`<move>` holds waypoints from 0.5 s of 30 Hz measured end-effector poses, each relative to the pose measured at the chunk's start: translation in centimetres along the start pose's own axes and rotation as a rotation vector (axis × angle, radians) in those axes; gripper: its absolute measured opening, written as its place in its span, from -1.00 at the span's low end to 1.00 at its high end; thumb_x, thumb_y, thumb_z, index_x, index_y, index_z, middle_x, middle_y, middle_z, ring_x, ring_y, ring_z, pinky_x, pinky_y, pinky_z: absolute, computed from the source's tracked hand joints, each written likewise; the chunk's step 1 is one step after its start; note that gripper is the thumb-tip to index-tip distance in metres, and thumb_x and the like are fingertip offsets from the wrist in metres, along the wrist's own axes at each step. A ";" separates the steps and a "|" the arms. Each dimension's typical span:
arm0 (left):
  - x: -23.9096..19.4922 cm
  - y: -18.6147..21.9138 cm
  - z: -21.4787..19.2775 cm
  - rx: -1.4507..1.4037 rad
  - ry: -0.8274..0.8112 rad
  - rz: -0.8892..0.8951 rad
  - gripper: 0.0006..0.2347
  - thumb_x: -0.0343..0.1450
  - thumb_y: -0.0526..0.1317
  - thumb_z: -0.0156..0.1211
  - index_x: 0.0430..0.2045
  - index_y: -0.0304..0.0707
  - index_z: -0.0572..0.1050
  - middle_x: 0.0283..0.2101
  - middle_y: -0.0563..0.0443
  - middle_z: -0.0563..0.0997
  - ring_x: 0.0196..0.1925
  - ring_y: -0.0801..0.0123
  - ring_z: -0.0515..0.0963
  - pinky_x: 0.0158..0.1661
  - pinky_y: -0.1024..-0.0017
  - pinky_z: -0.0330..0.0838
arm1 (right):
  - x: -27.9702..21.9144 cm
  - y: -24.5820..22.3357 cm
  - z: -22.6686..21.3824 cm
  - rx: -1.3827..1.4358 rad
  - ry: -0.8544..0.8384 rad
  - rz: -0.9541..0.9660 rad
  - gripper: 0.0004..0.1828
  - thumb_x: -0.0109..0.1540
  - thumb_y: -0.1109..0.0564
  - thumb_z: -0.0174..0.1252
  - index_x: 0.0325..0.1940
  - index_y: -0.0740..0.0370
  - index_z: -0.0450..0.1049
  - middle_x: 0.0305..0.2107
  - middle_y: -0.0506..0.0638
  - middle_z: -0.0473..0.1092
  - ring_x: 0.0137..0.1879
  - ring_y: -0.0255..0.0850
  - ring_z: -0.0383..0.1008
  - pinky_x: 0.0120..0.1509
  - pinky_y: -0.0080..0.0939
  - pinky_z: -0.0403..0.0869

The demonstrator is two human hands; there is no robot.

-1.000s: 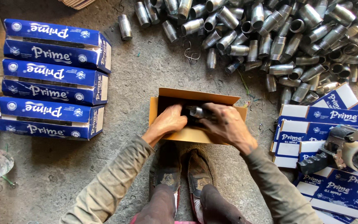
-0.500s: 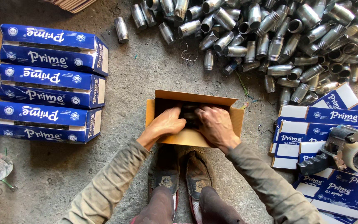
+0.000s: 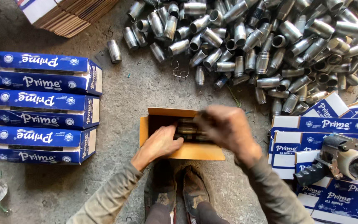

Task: The person assembles a cardboard box, seals the bottom with a tape dispenser, and fills the box with metal pipe nipples taken from a large pile on the floor.

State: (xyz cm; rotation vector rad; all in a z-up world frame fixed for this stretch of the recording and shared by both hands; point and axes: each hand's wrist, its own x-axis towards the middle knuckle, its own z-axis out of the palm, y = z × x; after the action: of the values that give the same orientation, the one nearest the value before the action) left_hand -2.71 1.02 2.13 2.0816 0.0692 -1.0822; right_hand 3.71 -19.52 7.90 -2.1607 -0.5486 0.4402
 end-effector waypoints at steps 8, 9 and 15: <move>0.1 6.4 -11.0 0.148 0.532 0.203 -0.66 0.42 0.10 0.15 -0.15 -0.09 0.64 -0.35 -0.23 0.72 -0.21 -0.28 0.72 -0.23 -0.19 0.59 | 9.5 15.4 -3.0 -0.701 0.261 -0.058 -0.49 0.12 0.14 0.43 0.14 0.22 0.54 -0.03 0.06 0.50 0.23 0.03 0.44 0.19 0.05 0.50; 3.2 5.4 -12.1 0.147 0.532 0.198 -0.66 0.42 0.10 0.15 -0.15 -0.09 0.64 -0.35 -0.23 0.72 -0.21 -0.28 0.72 -0.23 -0.19 0.59 | 9.6 16.2 -2.6 -0.697 0.258 -0.060 -0.49 0.12 0.14 0.43 0.14 0.22 0.54 -0.03 0.06 0.50 0.23 0.03 0.44 0.19 0.05 0.50; 15.8 2.6 -14.1 0.439 0.950 0.365 -0.63 0.28 -0.10 0.50 -0.18 -0.25 0.48 -0.21 -0.22 0.63 -0.06 -0.15 0.65 -0.09 -0.02 0.58 | 10.5 15.4 -4.2 -0.632 0.443 -0.115 -0.58 0.16 0.21 0.38 0.12 0.19 0.56 -0.11 0.05 0.45 0.12 0.04 0.46 0.14 0.04 0.48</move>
State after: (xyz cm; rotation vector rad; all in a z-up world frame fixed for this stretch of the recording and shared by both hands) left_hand 17.80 3.99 -2.82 2.6902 -0.0910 0.1896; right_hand 18.12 -25.22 -3.29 -2.6913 -0.6051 -0.3245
